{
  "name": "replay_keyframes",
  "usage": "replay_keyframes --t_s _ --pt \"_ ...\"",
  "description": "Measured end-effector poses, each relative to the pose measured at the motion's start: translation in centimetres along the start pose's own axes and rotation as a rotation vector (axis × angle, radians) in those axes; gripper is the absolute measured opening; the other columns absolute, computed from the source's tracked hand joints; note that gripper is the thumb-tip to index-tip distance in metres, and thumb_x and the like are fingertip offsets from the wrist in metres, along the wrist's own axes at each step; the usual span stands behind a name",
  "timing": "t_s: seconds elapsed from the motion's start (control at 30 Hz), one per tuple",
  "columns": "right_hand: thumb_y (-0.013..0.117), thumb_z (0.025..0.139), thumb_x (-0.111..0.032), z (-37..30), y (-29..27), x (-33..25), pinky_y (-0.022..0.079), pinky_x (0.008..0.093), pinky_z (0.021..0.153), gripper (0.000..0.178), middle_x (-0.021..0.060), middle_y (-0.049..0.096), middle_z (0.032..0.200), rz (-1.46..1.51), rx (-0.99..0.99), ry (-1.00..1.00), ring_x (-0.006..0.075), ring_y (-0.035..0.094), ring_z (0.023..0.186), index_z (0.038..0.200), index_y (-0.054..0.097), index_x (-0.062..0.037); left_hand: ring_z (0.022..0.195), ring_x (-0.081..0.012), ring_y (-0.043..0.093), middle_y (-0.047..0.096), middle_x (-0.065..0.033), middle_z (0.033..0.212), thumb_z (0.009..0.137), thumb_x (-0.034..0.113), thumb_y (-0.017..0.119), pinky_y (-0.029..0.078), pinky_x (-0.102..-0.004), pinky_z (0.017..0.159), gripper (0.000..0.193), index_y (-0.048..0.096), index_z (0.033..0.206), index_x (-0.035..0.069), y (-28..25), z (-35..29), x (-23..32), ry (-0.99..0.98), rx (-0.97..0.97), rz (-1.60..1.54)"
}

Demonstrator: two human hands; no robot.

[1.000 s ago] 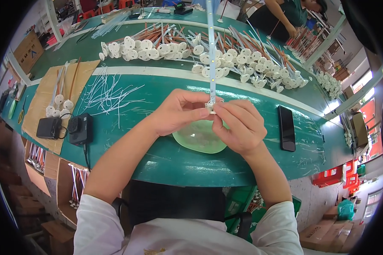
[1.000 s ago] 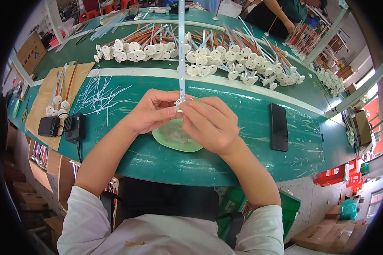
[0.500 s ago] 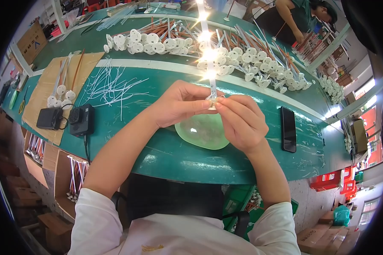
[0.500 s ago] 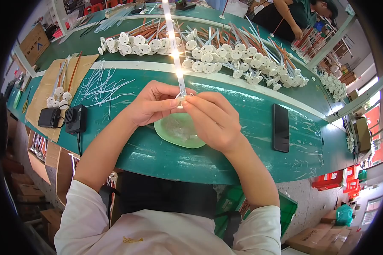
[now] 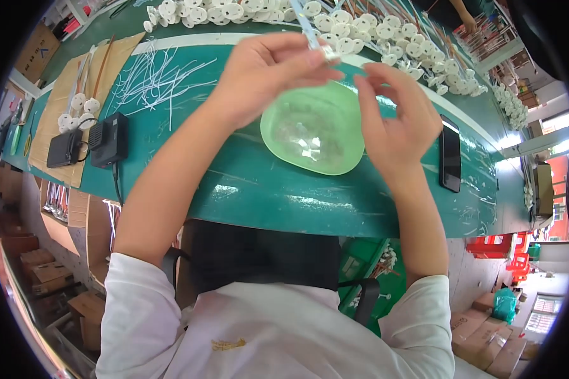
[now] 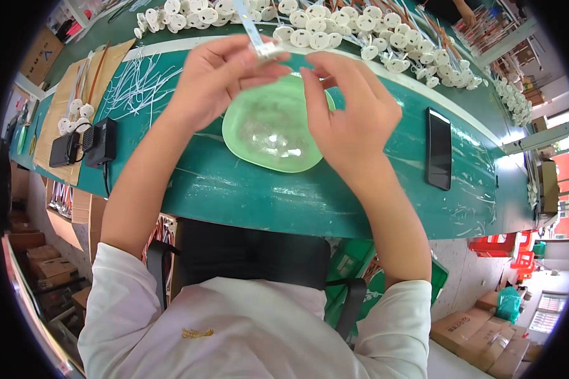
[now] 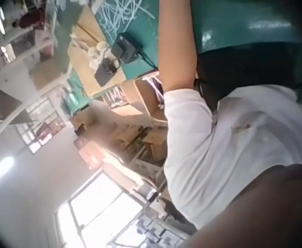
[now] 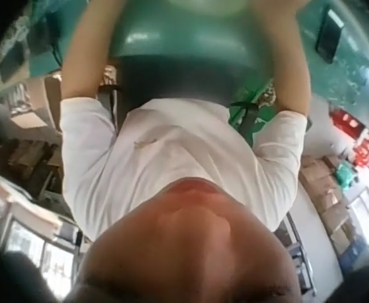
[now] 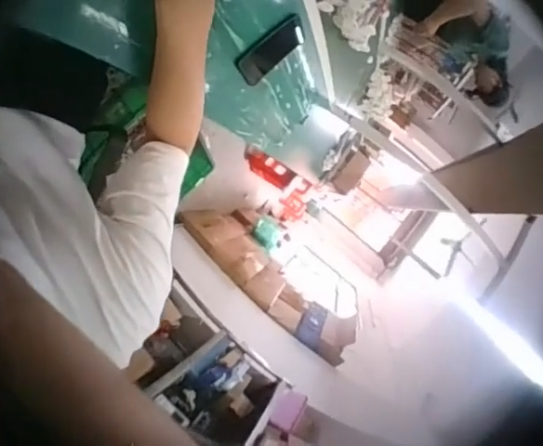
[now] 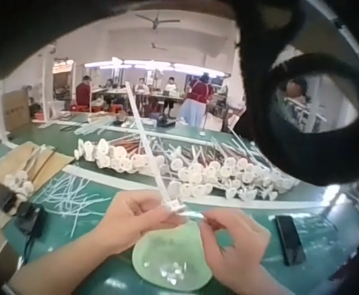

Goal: The recorder is assembling LED light strips into plastic bases and organizing them in a box at a factory workstation.

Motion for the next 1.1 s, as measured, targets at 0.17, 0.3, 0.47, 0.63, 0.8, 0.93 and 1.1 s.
replay_keyframes --t_s 0.17,0.3,0.47,0.63,0.8,0.93,1.1 --pt "0.067 0.081 -0.001 -1.6 0.7 1.6 0.056 0.0351 0.070 0.018 0.0165 0.069 0.096 0.045 -0.639 0.137 0.0311 0.068 0.079 0.099 0.068 0.0011 0.092 -0.0240 0.071 0.071 -0.0146 0.103 0.089 0.011 0.071 0.057 -0.0313 0.084 0.023 0.065 0.106 -0.004 -0.9 0.2 -0.5 0.020 0.204 0.044" --pt "0.065 0.082 -0.006 -2.2 1.4 1.6 0.052 0.0400 0.073 0.019 0.0196 0.066 0.093 -0.015 -0.724 0.198 0.0369 0.065 0.081 0.100 0.067 0.0013 0.091 -0.0242 0.071 0.071 -0.0152 0.103 0.087 0.009 0.073 0.057 -0.0317 0.084 0.027 0.064 0.110 -0.002 -0.5 0.2 -0.9 0.009 0.210 0.029" --pt "0.065 0.081 -0.003 -1.8 1.4 1.6 0.051 0.0390 0.069 0.018 0.0171 0.066 0.084 0.006 -0.745 0.239 0.0347 0.065 0.075 0.099 0.067 -0.0005 0.093 -0.0259 0.070 0.071 -0.0170 0.105 0.087 0.007 0.073 0.056 -0.0337 0.086 0.029 0.062 0.112 -0.001 -0.4 0.1 -0.8 -0.025 0.184 -0.032" --pt "0.065 0.082 -0.002 -1.4 0.9 1.4 0.052 0.0353 0.065 0.012 0.0157 0.067 0.079 0.096 -0.599 0.255 0.0302 0.065 0.067 0.094 0.068 0.0001 0.096 -0.0288 0.069 0.069 -0.0198 0.109 0.089 0.008 0.071 0.056 -0.0359 0.087 0.028 0.061 0.113 -0.002 -0.3 0.1 -0.6 -0.035 0.186 -0.102" --pt "0.066 0.084 -0.003 -1.0 0.2 1.7 0.053 0.0290 0.065 0.010 0.0104 0.069 0.079 0.279 -0.511 0.289 0.0171 0.066 0.067 0.093 0.068 0.0002 0.104 -0.0322 0.066 0.062 -0.0253 0.120 0.092 0.012 0.068 0.055 -0.0401 0.094 0.030 0.058 0.117 -0.001 -0.5 0.0 -0.8 -0.014 0.121 -0.267" --pt "0.067 0.084 -0.003 -0.8 0.1 1.4 0.052 0.0273 0.064 0.009 0.0087 0.069 0.078 0.347 -0.435 0.386 0.0132 0.065 0.068 0.092 0.069 0.0001 0.103 -0.0317 0.067 0.063 -0.0254 0.119 0.092 0.013 0.068 0.055 -0.0399 0.094 0.031 0.058 0.117 -0.001 -0.2 -0.1 -0.7 -0.025 0.094 -0.281" --pt "0.070 0.079 -0.008 -1.9 0.7 2.0 0.053 0.0365 0.070 0.013 0.0124 0.067 0.077 0.175 -0.581 0.040 0.0291 0.066 0.074 0.090 0.069 -0.0004 0.103 -0.0301 0.067 0.064 -0.0237 0.116 0.092 0.013 0.069 0.055 -0.0391 0.094 0.031 0.058 0.118 -0.001 0.0 -0.1 -0.7 -0.022 0.133 -0.181"
Point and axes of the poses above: each hand's wrist, its own z-axis towards the middle knuckle, its own y-axis out of the palm, x = y × z, the point moved 1 cm from there along z, towards the middle knuckle
